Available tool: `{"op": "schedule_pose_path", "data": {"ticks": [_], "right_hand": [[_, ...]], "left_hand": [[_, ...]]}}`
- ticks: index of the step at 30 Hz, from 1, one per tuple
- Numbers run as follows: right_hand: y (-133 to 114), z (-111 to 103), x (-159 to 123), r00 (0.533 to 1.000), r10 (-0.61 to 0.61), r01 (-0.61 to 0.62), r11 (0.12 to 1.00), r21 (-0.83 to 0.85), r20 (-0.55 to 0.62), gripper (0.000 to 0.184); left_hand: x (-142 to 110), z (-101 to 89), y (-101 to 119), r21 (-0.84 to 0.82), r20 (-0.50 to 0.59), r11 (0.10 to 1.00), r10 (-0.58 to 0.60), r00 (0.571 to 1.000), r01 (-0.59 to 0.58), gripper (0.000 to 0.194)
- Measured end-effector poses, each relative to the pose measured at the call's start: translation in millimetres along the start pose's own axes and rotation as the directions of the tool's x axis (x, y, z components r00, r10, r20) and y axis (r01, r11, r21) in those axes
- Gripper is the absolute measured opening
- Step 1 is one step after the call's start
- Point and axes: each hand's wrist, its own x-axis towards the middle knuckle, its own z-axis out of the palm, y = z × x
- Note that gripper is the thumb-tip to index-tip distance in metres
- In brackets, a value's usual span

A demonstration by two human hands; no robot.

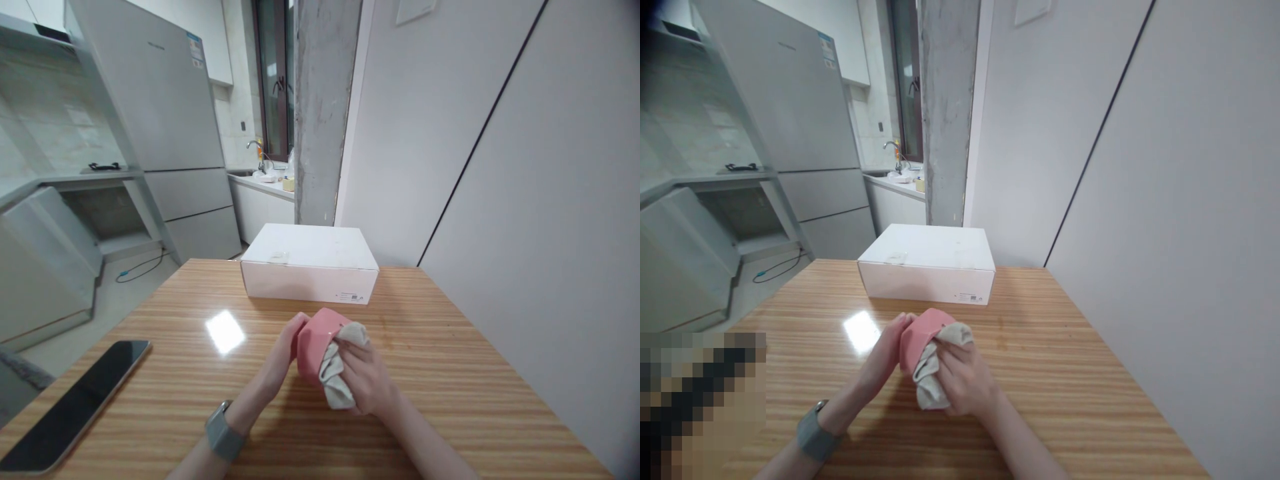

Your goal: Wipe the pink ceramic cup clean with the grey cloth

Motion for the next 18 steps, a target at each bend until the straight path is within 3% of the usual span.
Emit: {"op": "schedule_pose_path", "data": {"ticks": [2,4,10,14,18], "right_hand": [[-4,2,2,0.997,-0.079,0.079,0.997,-0.007,0.023,0.028],[-7,3,3,0.997,-0.08,0.08,0.997,0.003,0.023,0.028],[-4,0,1,0.985,0.172,-0.17,0.981,0.091,-0.016,0.024],[2,-1,-1,0.953,0.286,-0.266,0.947,0.179,-0.1,0.026],[7,-2,-6,0.964,0.242,-0.228,0.965,0.128,-0.113,0.029]], "left_hand": [[1,-2.8,1,0.043,-0.05,0.998,-0.035,0.998,0.037,0.041],[1,-3.8,2,0.093,-0.069,0.993,-0.061,0.996,0.067,0.043],[-4,1.1,7,0.193,0.026,0.981,0.031,0.999,-0.035,0.049],[-10,5.4,7,0.085,0.17,0.995,0.033,0.985,-0.048,0.047],[-7,6.0,2,-0.08,0.249,0.997,0.035,0.968,-0.015,0.039]]}}
